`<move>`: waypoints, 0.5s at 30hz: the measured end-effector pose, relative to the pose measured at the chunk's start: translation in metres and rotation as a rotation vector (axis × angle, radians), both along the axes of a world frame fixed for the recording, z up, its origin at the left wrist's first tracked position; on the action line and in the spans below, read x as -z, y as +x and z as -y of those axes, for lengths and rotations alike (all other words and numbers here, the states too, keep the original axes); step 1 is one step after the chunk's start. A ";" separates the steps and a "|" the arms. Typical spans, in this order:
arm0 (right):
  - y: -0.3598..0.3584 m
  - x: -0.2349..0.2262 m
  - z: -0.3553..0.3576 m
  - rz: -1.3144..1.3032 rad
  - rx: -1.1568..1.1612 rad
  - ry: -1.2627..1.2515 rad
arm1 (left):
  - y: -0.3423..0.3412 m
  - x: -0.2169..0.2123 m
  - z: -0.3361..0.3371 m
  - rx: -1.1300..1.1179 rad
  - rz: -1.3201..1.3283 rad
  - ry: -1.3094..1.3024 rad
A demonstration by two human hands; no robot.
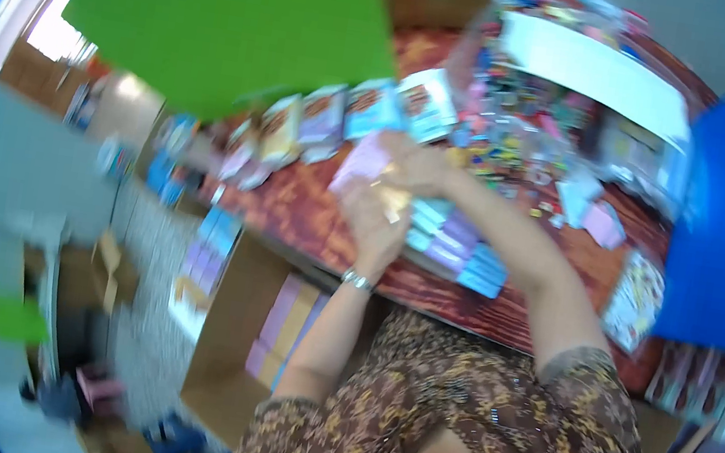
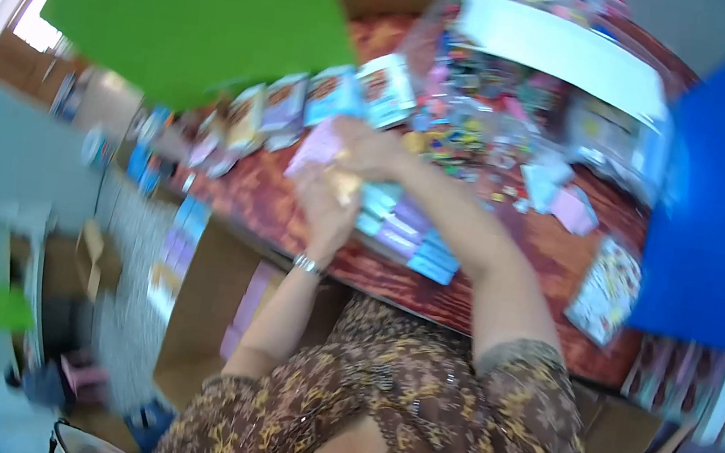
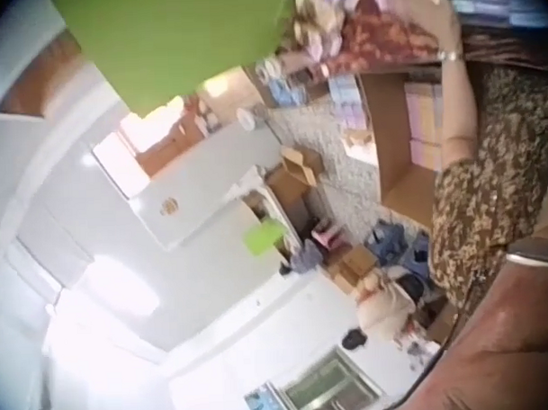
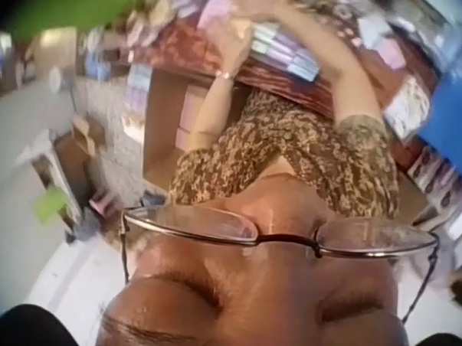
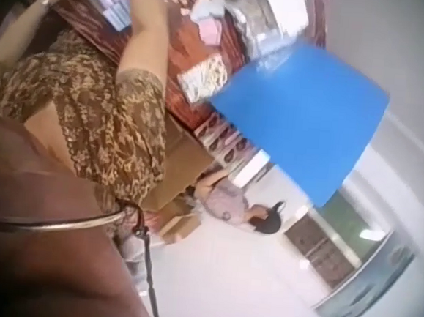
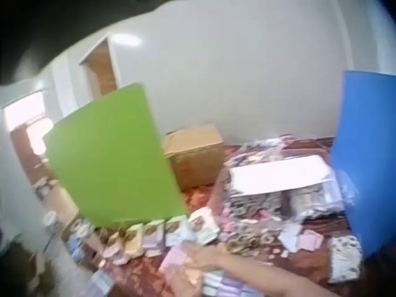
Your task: Sorting small colorful boxes and packing them into larger cardboard shipping containers.
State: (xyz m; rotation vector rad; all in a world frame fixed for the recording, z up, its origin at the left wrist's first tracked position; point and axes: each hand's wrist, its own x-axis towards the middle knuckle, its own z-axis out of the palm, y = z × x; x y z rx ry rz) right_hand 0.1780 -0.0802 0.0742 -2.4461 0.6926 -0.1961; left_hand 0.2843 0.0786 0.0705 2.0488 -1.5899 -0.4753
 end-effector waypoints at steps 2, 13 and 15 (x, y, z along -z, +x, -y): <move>0.027 -0.006 -0.022 0.005 -0.045 -0.032 | 0.013 0.032 -0.021 -0.141 -0.061 -0.310; -0.121 -0.087 -0.050 0.212 -0.018 -0.453 | -0.008 0.021 -0.025 0.204 0.103 -0.309; -0.181 -0.124 -0.029 0.515 0.112 -0.683 | -0.009 0.024 -0.022 0.212 0.126 -0.319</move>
